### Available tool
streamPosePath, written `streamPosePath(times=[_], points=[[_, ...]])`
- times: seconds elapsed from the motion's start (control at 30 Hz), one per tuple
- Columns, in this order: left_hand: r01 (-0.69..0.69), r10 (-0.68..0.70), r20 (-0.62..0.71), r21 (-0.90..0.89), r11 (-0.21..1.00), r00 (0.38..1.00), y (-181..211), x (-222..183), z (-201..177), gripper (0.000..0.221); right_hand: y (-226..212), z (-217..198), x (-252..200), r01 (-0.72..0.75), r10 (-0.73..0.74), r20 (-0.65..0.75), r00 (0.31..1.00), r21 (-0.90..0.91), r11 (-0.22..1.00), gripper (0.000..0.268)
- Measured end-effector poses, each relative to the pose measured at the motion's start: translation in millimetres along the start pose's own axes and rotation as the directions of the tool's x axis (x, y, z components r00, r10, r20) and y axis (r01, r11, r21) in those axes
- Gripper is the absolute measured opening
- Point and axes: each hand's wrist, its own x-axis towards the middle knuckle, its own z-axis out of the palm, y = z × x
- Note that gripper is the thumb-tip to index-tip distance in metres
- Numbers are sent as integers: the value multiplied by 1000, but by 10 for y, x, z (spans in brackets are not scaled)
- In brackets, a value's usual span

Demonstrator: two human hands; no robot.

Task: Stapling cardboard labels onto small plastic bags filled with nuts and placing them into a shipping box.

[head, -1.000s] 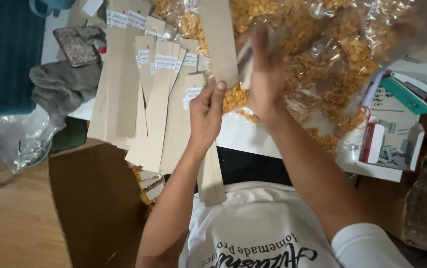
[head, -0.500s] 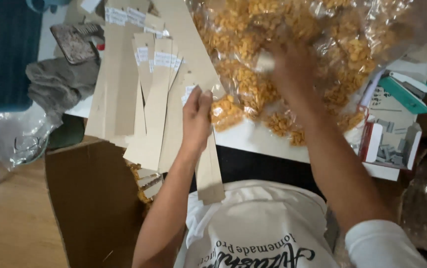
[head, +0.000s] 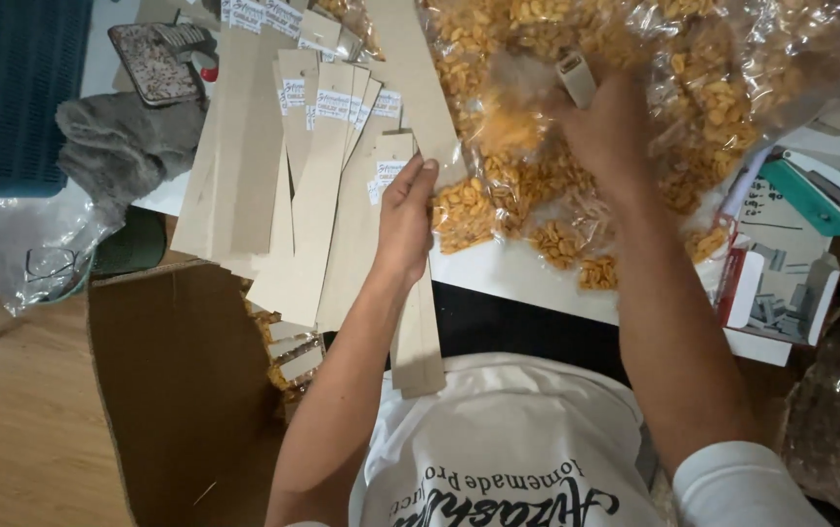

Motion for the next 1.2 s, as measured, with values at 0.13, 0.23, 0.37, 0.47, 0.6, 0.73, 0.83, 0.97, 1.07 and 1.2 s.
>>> streamPosePath(times=[0.13,0.23,0.37,0.47,0.6,0.73,0.83,0.97,1.07,1.2], points=[[-32,44,84,-141,990,996,-60,26,-37,50,285,-23,96,142,-147,-100,984,-60,988,20],[-26,36,93,-113,993,995,-10,-2,-1,49,143,-121,-58,280,-319,-345,882,-160,947,14],[69,-66,40,-78,995,997,94,-67,49,79,76,-191,-124,716,-719,44,693,-154,681,12],[60,-51,78,-107,992,996,143,-170,87,53,-213,-55,-280,715,-637,327,698,-269,645,15],[69,-76,58,111,991,995,340,-337,167,61,-286,211,-286,245,-241,341,909,32,969,63],[-295,271,192,108,949,943,-23,-54,-13,32,-215,436,-200,459,-486,199,851,171,872,16],[-418,366,227,254,872,902,-8,-94,-11,35,-474,544,-287,263,-306,65,950,364,893,34],[-542,440,325,387,746,837,12,-114,-51,41,-678,705,-268,-2,-2,5,1000,719,695,49],[-594,439,416,402,697,796,10,-112,-86,40,-633,775,-202,-34,40,10,999,744,667,51],[-493,445,212,327,806,870,-117,89,-74,42,-292,744,78,127,-92,-133,987,288,949,61]])
